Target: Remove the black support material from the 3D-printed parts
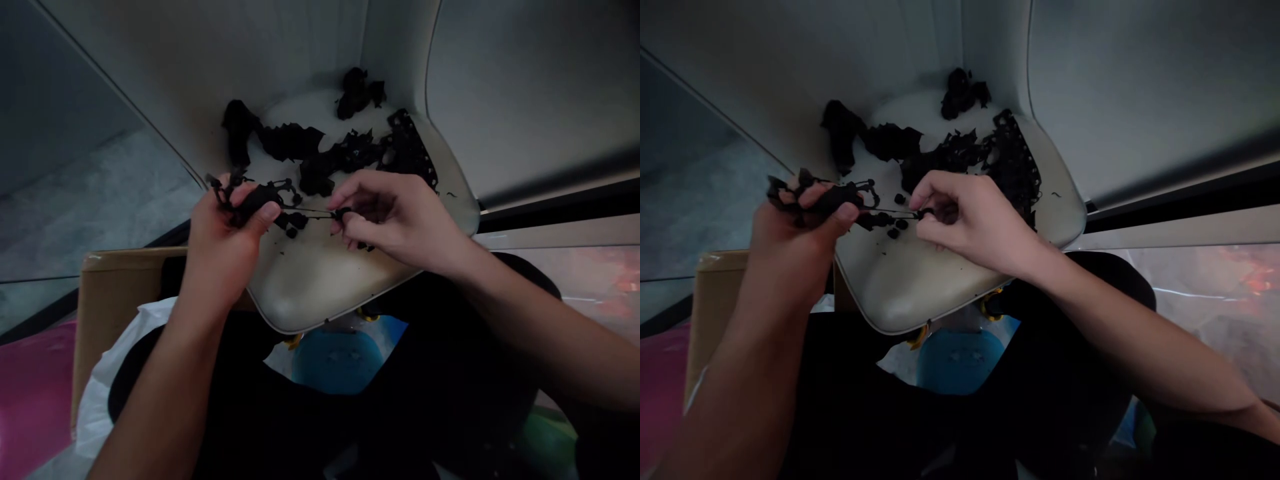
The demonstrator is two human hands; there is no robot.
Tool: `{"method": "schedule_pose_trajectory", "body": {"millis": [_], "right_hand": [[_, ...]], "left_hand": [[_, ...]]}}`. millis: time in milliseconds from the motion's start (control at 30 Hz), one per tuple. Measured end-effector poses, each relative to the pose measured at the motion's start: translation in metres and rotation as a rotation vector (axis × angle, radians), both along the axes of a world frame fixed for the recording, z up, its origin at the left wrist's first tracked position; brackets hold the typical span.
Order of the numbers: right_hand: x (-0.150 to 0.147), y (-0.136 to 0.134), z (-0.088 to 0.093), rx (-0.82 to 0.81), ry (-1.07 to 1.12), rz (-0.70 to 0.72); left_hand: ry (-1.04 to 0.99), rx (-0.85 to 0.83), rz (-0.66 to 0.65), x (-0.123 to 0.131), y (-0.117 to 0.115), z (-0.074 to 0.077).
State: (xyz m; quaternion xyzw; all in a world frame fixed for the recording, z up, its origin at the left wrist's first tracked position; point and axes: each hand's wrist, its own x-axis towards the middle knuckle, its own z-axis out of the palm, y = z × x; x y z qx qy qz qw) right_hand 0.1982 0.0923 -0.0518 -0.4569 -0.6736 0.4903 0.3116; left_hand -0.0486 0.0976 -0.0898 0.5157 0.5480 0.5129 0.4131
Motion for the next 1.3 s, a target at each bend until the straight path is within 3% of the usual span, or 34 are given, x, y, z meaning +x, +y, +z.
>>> {"method": "schedule_pose_trajectory", "body": {"millis": [100, 167, 233, 300, 400, 533, 667, 800, 900, 967, 1100, 1300], "right_hand": [[0.003, 0.001, 0.006, -0.062, -0.034, -0.031], [0.008, 0.003, 0.005, -0.116, -0.01, -0.042], [0.013, 0.007, -0.002, -0.082, -0.008, 0.006], [0.012, 0.011, -0.015, 0.075, -0.089, 0.076], [0.002, 0.018, -0.035, 0.296, -0.237, 0.137], [-0.022, 0.024, -0.054, 0.387, -0.263, 0.13], [-0.044, 0.026, -0.07, 0.4, -0.279, 0.069], [-0.058, 0.022, -0.082, 0.378, -0.337, 0.032], [-0.061, 0.016, -0.081, 0.39, -0.319, -0.022], [-0.062, 0.013, -0.074, 0.346, -0.189, -0.036], [-0.067, 0.009, -0.057, 0.071, 0.177, 0.029], [-0.064, 0.009, -0.047, -0.195, 0.395, -0.009]], "left_hand": [[0.33, 0.191, 0.246, -0.019, 0.006, 0.004], [0.267, 0.257, 0.338, -0.031, 0.007, 0.006], [0.103, 0.199, 0.251, -0.039, 0.004, 0.006], [-0.006, 0.071, 0.129, -0.042, -0.002, 0.004], [-0.129, -0.065, 0.093, -0.04, -0.006, -0.002], [-0.282, -0.211, -0.028, -0.038, -0.004, -0.004], [-0.31, -0.207, -0.117, -0.036, -0.005, -0.002], [-0.275, -0.171, -0.09, -0.032, -0.007, -0.004], [-0.22, -0.144, -0.065, -0.028, -0.006, -0.005], [-0.203, -0.132, -0.073, -0.026, -0.006, -0.004], [-0.131, -0.062, -0.095, -0.019, -0.009, 0.002], [-0.152, -0.02, -0.082, -0.008, -0.012, 0.003]]}}
